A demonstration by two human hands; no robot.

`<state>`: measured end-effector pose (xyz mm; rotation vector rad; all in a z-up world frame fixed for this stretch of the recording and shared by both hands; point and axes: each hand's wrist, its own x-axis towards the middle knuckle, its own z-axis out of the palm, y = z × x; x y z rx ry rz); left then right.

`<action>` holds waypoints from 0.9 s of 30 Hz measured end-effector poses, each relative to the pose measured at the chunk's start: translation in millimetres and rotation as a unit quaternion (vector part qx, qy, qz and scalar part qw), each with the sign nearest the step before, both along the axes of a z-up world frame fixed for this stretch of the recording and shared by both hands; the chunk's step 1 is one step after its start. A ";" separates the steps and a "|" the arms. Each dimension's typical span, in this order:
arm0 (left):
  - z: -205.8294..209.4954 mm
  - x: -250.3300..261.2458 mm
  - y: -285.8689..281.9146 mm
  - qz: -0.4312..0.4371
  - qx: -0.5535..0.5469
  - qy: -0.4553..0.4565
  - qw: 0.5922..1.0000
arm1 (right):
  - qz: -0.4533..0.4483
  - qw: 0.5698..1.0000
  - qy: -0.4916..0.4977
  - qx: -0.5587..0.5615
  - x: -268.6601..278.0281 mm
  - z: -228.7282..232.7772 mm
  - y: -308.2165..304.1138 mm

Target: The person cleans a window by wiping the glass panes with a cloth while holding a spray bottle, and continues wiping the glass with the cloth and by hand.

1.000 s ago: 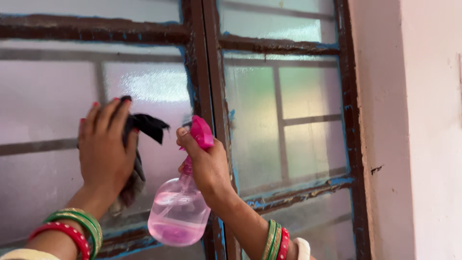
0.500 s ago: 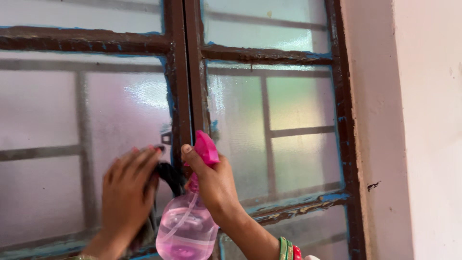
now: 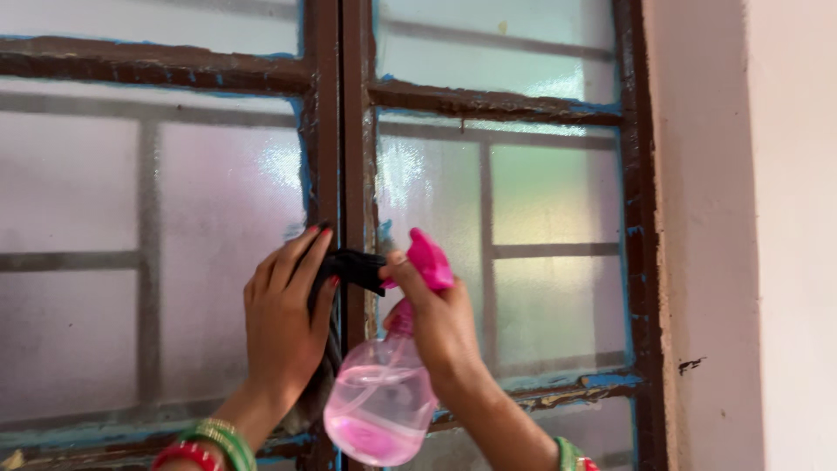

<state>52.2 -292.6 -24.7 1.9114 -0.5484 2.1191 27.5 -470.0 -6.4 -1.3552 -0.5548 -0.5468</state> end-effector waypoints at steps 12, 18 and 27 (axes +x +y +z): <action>48.7 13.8 -0.4 0.053 0.031 -0.029 0.998 | -0.019 0.996 -0.044 0.071 12.8 15.6 -11.6; 18.0 0.9 6.4 0.058 0.115 -0.006 0.992 | -0.013 0.997 -0.019 0.071 20.8 -4.2 -6.6; 74.9 10.5 -7.4 0.090 0.055 -0.020 0.994 | 0.020 0.998 -0.049 0.016 18.7 24.5 2.0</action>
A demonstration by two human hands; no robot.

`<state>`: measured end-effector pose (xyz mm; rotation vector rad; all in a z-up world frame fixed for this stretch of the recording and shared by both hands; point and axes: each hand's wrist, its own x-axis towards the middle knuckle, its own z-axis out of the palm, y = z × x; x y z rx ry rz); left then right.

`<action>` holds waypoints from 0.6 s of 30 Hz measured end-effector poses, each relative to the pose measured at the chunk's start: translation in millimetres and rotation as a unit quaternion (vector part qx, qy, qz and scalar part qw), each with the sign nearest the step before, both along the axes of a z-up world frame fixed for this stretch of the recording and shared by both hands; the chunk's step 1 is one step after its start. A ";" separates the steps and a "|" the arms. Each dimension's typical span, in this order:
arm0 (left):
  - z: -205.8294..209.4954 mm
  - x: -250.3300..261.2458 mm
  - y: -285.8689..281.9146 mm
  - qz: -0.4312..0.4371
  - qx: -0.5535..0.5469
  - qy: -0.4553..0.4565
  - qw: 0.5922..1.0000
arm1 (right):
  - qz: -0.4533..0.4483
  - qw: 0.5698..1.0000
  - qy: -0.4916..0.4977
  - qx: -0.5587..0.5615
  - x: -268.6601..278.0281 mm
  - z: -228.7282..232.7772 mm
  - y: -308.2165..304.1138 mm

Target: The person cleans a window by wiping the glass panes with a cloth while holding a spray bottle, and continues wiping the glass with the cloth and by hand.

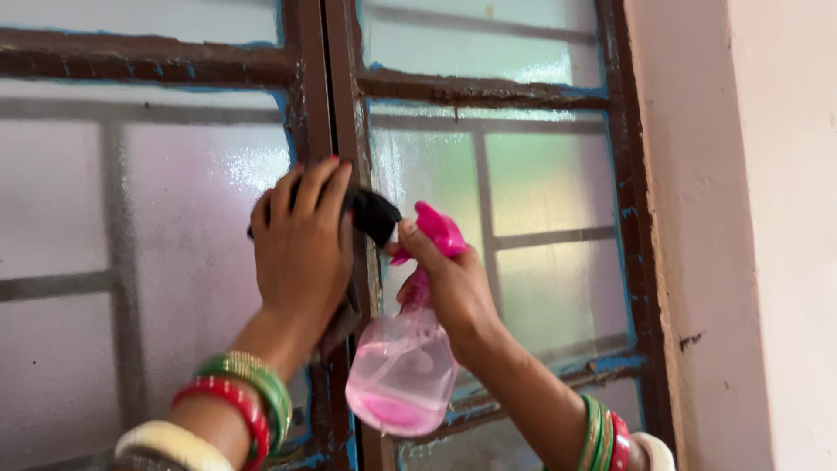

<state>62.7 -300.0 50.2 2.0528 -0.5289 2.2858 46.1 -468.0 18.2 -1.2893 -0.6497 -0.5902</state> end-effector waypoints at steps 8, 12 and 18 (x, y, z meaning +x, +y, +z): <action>-17.5 -0.7 -18.5 0.079 -0.017 -0.015 0.997 | 0.061 0.996 0.016 -0.063 1.5 10.7 -27.9; 26.8 1.7 -19.6 0.134 -0.021 -0.032 0.990 | 0.087 0.993 -0.006 -0.084 16.5 25.9 -34.8; -5.3 7.1 -39.0 0.147 -0.059 -0.046 0.986 | 0.141 0.985 -0.044 -0.084 19.5 36.7 -38.5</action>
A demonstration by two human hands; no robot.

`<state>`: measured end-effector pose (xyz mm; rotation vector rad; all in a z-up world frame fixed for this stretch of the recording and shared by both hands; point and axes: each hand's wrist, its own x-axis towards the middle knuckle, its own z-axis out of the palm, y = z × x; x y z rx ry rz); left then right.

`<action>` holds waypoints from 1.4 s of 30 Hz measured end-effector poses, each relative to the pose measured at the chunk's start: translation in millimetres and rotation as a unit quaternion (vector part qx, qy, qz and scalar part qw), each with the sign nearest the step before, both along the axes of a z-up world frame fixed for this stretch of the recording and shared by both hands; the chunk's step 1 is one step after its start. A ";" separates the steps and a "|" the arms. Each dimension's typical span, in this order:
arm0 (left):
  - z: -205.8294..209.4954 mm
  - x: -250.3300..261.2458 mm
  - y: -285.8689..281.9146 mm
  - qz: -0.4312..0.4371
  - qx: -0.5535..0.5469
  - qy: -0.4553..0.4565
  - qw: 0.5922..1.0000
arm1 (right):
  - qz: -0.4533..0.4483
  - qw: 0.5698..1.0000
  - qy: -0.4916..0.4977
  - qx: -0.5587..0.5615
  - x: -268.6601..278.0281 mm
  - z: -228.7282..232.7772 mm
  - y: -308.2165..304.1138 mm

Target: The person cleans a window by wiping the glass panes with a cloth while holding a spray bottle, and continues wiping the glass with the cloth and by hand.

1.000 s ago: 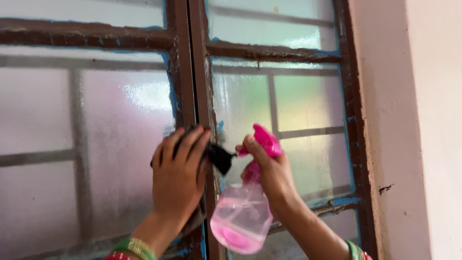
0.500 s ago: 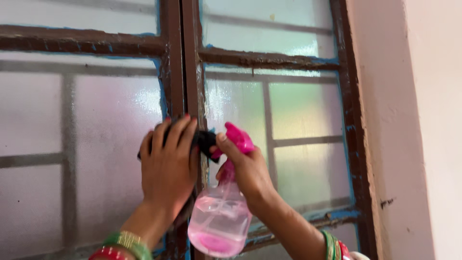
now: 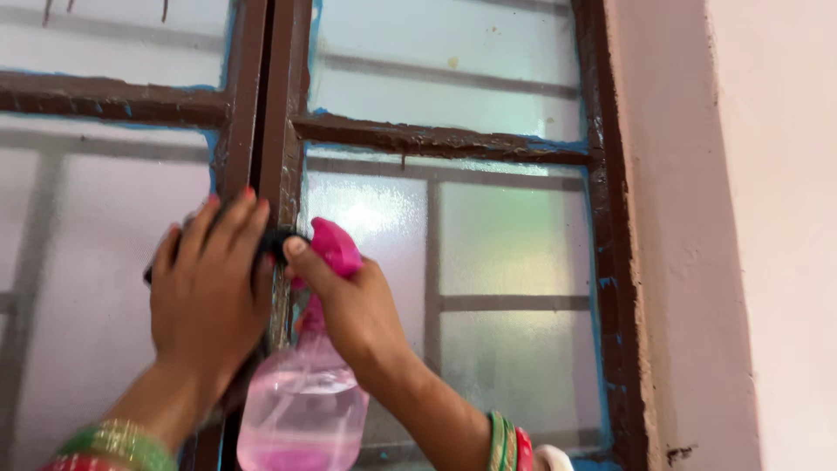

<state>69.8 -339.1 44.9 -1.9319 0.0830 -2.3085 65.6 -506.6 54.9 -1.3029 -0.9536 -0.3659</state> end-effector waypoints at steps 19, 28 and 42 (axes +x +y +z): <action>-7.4 -4.7 10.5 0.008 0.035 0.058 0.998 | -0.053 0.996 0.074 0.024 12.3 -26.1 -2.3; -2.3 -0.8 18.9 0.056 0.083 0.091 0.991 | -0.130 0.990 0.044 -0.016 23.0 -31.2 -26.2; -19.3 -13.9 4.3 0.141 0.071 0.180 0.971 | -0.093 0.993 0.066 -0.027 9.5 -49.0 -40.2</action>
